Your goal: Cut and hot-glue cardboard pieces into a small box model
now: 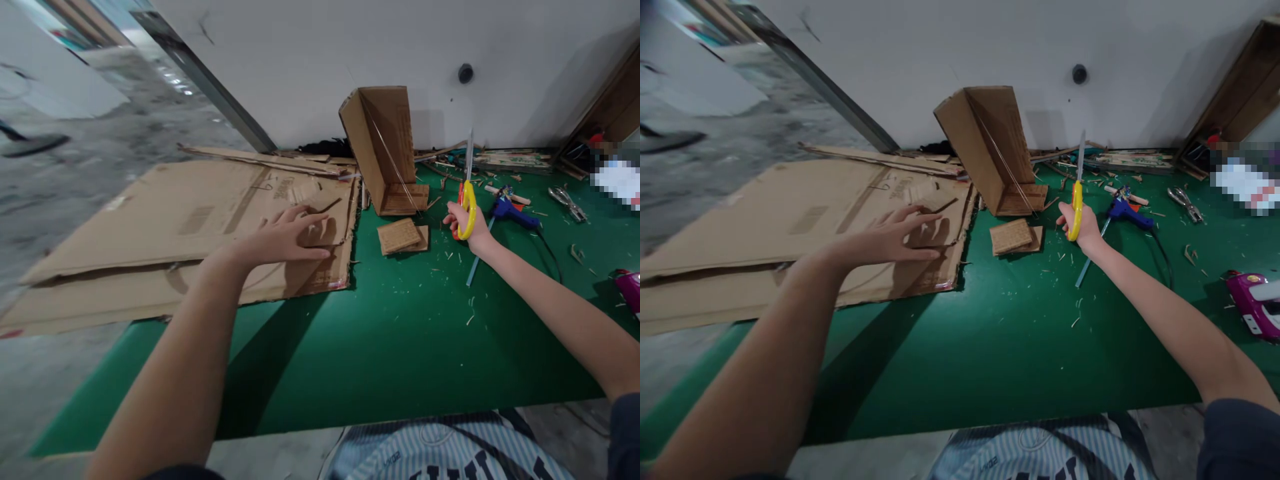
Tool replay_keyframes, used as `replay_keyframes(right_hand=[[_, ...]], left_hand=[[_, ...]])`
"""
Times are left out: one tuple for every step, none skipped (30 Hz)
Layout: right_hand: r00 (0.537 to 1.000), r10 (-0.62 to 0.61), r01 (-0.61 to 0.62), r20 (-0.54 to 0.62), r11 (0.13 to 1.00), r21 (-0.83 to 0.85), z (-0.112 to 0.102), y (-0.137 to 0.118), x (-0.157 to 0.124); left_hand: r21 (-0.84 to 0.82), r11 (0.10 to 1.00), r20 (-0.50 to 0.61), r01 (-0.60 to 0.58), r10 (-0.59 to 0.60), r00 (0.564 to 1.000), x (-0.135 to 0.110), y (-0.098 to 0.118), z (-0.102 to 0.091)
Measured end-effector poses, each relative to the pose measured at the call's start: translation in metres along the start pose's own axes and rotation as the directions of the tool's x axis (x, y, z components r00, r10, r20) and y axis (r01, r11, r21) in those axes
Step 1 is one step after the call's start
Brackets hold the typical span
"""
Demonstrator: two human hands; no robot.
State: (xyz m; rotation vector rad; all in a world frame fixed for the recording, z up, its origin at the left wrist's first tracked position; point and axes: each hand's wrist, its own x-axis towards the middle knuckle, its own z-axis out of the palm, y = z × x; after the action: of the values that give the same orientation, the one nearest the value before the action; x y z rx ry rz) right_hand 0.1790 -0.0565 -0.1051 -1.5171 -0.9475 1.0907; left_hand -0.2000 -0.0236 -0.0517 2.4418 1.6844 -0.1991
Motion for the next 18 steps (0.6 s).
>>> replay_keyframes(right_hand=[[1.0, -0.003, 0.003, 0.005, 1.0, -0.002, 0.0, 0.0, 0.0], [1.0, -0.002, 0.002, 0.007, 1.0, -0.003, 0.0, 0.0, 0.0], [1.0, 0.0, 0.0, 0.007, 1.0, -0.002, 0.0, 0.0, 0.0], [1.0, 0.003, -0.003, 0.004, 1.0, 0.001, 0.0, 0.001, 0.0], [1.0, 0.003, -0.003, 0.0, 1.0, 0.006, 0.0, 0.002, 0.001], [1.0, 0.001, -0.001, -0.003, 1.0, 0.013, 0.0, 0.002, 0.001], [1.0, -0.002, 0.002, -0.005, 1.0, 0.021, 0.0, 0.003, 0.002], [1.0, -0.005, 0.005, -0.007, 1.0, 0.029, 0.0, 0.004, 0.003], [1.0, -0.006, 0.006, -0.009, 0.999, 0.036, 0.0, 0.004, 0.003], [1.0, -0.003, 0.004, -0.01, 0.999, 0.04, 0.0, 0.004, 0.003], [1.0, 0.001, 0.0, -0.012, 0.999, 0.042, 0.0, 0.004, 0.003], [1.0, 0.006, -0.006, -0.016, 0.999, 0.042, 0.0, 0.004, 0.003], [1.0, 0.009, -0.008, -0.019, 0.999, 0.041, 0.0, 0.004, 0.003], [1.0, 0.005, -0.004, -0.018, 0.999, 0.041, 0.0, 0.003, 0.002], [1.0, -0.003, 0.004, -0.014, 0.999, 0.042, 0.0, 0.003, 0.002], [1.0, -0.015, 0.016, -0.008, 0.999, 0.045, 0.0, 0.003, 0.001], [1.0, -0.027, 0.027, -0.004, 0.998, 0.051, -0.001, 0.002, 0.0], [0.999, -0.036, 0.036, 0.001, 0.998, 0.058, -0.001, 0.002, 0.0]], left_hand=[[-0.004, 1.0, 0.031, 0.001, -0.001, 1.0, 0.0, -0.002, 0.001], [-0.011, 1.0, 0.047, -0.002, 0.003, 0.999, 0.001, -0.004, 0.003], [-0.018, 1.0, 0.038, -0.015, 0.015, 0.999, 0.002, -0.006, 0.005], [-0.025, 0.999, 0.005, -0.044, 0.045, 0.999, 0.004, -0.007, 0.008], [-0.027, 0.996, -0.03, -0.085, 0.084, 0.996, 0.005, -0.008, 0.01], [-0.017, 0.993, -0.068, -0.12, 0.118, 0.991, 0.006, -0.008, 0.012], [0.005, 0.989, -0.105, -0.149, 0.149, 0.983, 0.007, -0.007, 0.013], [0.036, 0.984, -0.138, -0.176, 0.179, 0.974, 0.006, -0.005, 0.014], [0.076, 0.978, -0.167, -0.197, 0.207, 0.964, 0.005, -0.002, 0.015], [0.127, 0.971, -0.197, -0.203, 0.226, 0.954, 0.003, 0.002, 0.015], [0.185, 0.962, -0.228, -0.202, 0.242, 0.943, 0.001, 0.007, 0.014], [0.239, 0.952, -0.26, -0.193, 0.254, 0.932, -0.002, 0.012, 0.013], [0.281, 0.943, -0.293, -0.175, 0.258, 0.921, -0.003, 0.016, 0.012], [0.308, 0.94, -0.328, -0.146, 0.249, 0.911, -0.004, 0.019, 0.012], [0.32, 0.941, -0.365, -0.109, 0.229, 0.902, -0.005, 0.022, 0.011], [0.317, 0.946, -0.404, -0.069, 0.201, 0.892, -0.004, 0.023, 0.01], [0.303, 0.953, -0.448, -0.025, 0.166, 0.879, -0.003, 0.024, 0.01], [0.284, 0.959, -0.491, 0.02, 0.128, 0.862, -0.002, 0.024, 0.009]])
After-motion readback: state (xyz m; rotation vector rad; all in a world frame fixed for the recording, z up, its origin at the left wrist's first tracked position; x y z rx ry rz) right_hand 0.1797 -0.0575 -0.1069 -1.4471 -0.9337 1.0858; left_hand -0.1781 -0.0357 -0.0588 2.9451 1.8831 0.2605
